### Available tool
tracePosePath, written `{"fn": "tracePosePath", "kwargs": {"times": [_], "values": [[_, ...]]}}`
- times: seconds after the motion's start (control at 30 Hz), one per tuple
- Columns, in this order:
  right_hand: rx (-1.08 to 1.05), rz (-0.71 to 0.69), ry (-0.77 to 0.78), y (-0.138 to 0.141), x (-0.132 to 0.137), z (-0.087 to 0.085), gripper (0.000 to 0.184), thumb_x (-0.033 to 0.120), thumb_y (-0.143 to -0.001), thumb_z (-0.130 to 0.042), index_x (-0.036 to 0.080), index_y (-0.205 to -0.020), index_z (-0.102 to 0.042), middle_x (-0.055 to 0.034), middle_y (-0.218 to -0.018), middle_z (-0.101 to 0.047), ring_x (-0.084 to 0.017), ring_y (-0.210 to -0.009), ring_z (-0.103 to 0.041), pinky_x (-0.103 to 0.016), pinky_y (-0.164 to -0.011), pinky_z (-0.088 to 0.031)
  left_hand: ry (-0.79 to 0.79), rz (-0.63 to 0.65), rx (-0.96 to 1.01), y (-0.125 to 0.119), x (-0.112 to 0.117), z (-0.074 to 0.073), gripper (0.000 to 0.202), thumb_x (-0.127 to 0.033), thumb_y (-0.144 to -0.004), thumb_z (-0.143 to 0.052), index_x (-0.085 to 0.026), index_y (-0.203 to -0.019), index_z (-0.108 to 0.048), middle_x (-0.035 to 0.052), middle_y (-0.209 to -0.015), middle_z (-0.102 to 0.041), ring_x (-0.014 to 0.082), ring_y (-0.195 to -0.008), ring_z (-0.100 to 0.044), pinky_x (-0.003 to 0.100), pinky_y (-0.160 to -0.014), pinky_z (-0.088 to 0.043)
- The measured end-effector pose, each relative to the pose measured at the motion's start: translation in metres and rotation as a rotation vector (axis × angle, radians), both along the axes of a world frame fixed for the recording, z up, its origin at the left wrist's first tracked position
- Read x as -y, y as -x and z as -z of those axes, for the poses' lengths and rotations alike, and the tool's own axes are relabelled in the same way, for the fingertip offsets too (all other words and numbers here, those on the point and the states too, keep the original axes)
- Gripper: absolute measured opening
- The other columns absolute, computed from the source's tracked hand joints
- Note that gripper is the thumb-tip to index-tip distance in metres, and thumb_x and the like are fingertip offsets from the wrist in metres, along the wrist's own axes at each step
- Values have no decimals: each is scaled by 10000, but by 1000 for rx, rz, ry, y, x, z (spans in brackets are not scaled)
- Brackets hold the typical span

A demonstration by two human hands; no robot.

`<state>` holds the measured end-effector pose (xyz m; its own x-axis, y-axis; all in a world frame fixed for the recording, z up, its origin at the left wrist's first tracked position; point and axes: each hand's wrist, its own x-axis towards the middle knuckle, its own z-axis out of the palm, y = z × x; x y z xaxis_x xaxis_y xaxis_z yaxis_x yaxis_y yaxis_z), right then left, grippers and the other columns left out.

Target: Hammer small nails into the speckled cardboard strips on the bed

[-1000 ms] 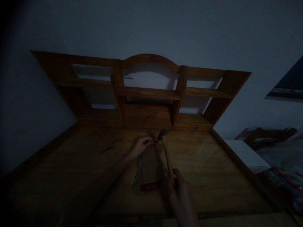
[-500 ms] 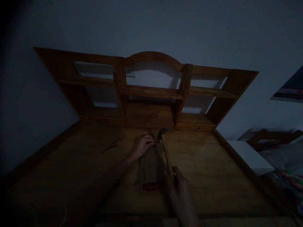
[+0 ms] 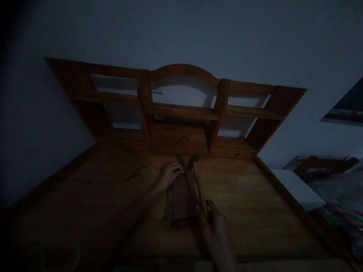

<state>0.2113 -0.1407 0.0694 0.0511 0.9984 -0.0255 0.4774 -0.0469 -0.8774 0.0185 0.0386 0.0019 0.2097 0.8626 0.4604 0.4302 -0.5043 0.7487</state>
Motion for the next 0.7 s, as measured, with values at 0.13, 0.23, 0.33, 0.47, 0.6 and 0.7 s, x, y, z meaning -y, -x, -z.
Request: {"fn": "tracePosePath", "kwargs": {"times": [0.13,0.23,0.33,0.47,0.6,0.7], "values": [[-2,-4,1,-4,1,6,348,498,-853,-475,183,-980,-551,-41,-729,-672,-211,-630,-632,-257,-516,-442,6,26,17,2,-3,5,75,-209,-776,-639,-183,-790,-708,35,-882,-658,149,-836,-609,260,-785,-465],[-1,-3,-4,-4,1,7,333,491,-855,-479,189,-977,-551,-45,-768,-679,-213,-662,-637,-263,-555,-453,3,27,4,3,-4,7,94,-215,-791,-625,-189,-817,-711,35,-900,-659,150,-850,-609,269,-804,-465],[10,-4,2,-4,2,6,334,491,-857,-476,190,-979,-556,-52,-783,-686,-218,-684,-642,-262,-563,-456,-12,14,-17,2,-2,5,108,-207,-804,-608,-190,-840,-708,35,-901,-661,148,-853,-610,266,-798,-466],[-25,9,-20,-3,4,-1,393,517,-836,-482,161,-973,-580,-76,-781,-689,-227,-684,-643,-259,-555,-464,-33,15,-63,0,4,-3,123,-188,-818,-585,-179,-843,-705,40,-890,-661,146,-837,-613,257,-773,-465],[-19,-4,-11,-2,6,-12,413,509,-834,-472,143,-971,-605,-67,-706,-677,-210,-605,-618,-262,-540,-463,-49,35,-84,-1,5,-5,139,-177,-829,-566,-176,-828,-706,39,-869,-659,145,-825,-608,255,-764,-464],[-13,-14,-11,-3,6,-11,395,482,-838,-478,137,-986,-602,-60,-674,-663,-201,-577,-599,-262,-531,-458,-59,32,-91,-2,4,-2,147,-174,-833,-559,-179,-838,-706,38,-868,-659,144,-824,-605,255,-768,-462]]}}
